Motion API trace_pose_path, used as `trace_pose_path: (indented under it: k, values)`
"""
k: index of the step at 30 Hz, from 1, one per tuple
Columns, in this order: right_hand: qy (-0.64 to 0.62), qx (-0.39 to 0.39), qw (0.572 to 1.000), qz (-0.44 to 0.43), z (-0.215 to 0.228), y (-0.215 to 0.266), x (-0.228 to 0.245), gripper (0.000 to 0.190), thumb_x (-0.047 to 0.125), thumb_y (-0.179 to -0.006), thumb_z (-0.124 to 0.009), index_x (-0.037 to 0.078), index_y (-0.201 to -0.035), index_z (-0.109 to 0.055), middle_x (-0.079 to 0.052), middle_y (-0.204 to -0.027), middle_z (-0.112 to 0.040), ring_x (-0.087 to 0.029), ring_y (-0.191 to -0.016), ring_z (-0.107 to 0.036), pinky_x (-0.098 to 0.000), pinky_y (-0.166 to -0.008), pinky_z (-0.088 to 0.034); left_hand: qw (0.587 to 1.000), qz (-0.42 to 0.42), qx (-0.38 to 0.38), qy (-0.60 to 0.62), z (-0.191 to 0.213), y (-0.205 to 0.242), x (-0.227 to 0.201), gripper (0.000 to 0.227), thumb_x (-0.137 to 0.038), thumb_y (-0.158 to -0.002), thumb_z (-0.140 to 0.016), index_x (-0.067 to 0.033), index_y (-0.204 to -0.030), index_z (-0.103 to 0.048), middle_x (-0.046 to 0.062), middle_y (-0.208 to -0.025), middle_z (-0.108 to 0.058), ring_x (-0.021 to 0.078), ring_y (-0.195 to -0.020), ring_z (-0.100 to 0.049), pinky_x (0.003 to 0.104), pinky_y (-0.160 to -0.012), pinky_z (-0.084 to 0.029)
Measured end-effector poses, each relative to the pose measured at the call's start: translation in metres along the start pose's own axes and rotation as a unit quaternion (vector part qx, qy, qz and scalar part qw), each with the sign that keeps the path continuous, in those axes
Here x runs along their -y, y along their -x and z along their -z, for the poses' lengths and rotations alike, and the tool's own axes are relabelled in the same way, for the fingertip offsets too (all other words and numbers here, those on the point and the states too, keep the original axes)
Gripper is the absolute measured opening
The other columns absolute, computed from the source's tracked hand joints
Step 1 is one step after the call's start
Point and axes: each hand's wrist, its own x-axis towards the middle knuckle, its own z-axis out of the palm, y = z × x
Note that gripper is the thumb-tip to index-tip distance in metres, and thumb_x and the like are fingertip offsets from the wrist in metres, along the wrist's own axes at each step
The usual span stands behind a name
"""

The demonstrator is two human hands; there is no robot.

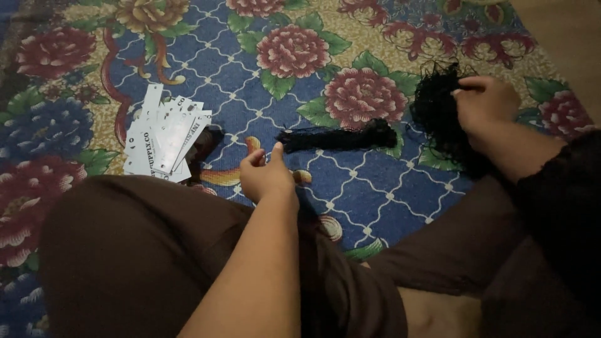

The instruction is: Tying a bundle of black strings together using a single string to keep them organized.

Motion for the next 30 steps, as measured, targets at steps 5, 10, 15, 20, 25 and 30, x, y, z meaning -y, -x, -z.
trace_pose_path:
  k: [5, 10, 15, 20, 25, 30]
  values:
    - [0.034, 0.107, 0.994, -0.005, 0.000, 0.002, 0.003, 0.028, 0.011, -0.093, -0.076, 0.010, -0.121, -0.077, -0.012, -0.087, -0.071, -0.023, -0.069, -0.062, -0.0376, -0.062, -0.051, 1.000, -0.001, 0.001, -0.007, -0.001, -0.003, 0.005, 0.032, -0.026, -0.090, -0.076, -0.0148, -0.118, -0.064, 0.003, -0.120, -0.066, 0.0161, -0.107, -0.068, 0.031, -0.096, -0.056]
    - [0.077, 0.086, 0.993, -0.010, 0.003, 0.011, -0.003, 0.015, 0.014, -0.096, -0.075, 0.006, -0.107, -0.080, -0.013, -0.083, -0.072, -0.026, -0.066, -0.063, -0.0405, -0.062, -0.052, 1.000, 0.000, 0.019, 0.001, 0.003, 0.005, -0.002, 0.031, -0.026, -0.092, -0.073, -0.0149, -0.119, -0.063, 0.004, -0.123, -0.065, 0.0159, -0.111, -0.067, 0.031, -0.098, -0.055]
    - [0.033, 0.032, 0.998, -0.047, 0.007, 0.022, 0.002, 0.007, 0.012, -0.092, -0.081, 0.008, -0.097, -0.077, -0.009, -0.087, -0.070, -0.022, -0.072, -0.064, -0.0381, -0.069, -0.055, 1.000, 0.005, 0.020, -0.010, 0.000, 0.003, -0.001, 0.032, -0.026, -0.092, -0.074, -0.0143, -0.120, -0.063, 0.005, -0.127, -0.065, 0.0167, -0.115, -0.067, 0.033, -0.098, -0.056]
    - [0.048, -0.034, 0.998, -0.002, 0.023, 0.052, 0.021, 0.008, 0.021, -0.093, -0.084, 0.014, -0.097, -0.081, -0.004, -0.084, -0.071, -0.021, -0.068, -0.062, -0.0375, -0.065, -0.052, 0.999, 0.005, 0.037, 0.005, -0.001, 0.008, 0.000, 0.033, -0.025, -0.091, -0.075, -0.0121, -0.120, -0.065, 0.005, -0.121, -0.067, 0.0162, -0.106, -0.069, 0.030, -0.092, -0.058]
    - [-0.048, 0.007, 0.999, 0.015, 0.027, 0.098, 0.047, 0.016, 0.019, -0.094, -0.081, 0.006, -0.101, -0.077, -0.006, -0.085, -0.071, -0.018, -0.070, -0.064, -0.0324, -0.066, -0.051, 0.966, -0.033, 0.240, -0.092, -0.016, 0.000, 0.028, 0.046, -0.046, -0.093, -0.065, -0.0024, -0.102, -0.077, 0.008, -0.090, -0.074, 0.0198, -0.075, -0.065, 0.034, -0.071, -0.054]
    - [-0.003, 0.044, 0.999, 0.003, 0.022, 0.142, 0.065, 0.019, 0.034, -0.089, -0.084, 0.019, -0.101, -0.080, -0.008, -0.091, -0.076, -0.033, -0.095, -0.072, -0.0435, -0.080, -0.054, 0.911, 0.072, 0.392, -0.102, -0.020, 0.027, 0.024, 0.051, -0.051, -0.097, -0.058, -0.0139, -0.131, -0.066, 0.006, -0.120, -0.075, 0.0255, -0.105, -0.072, 0.035, -0.085, -0.054]
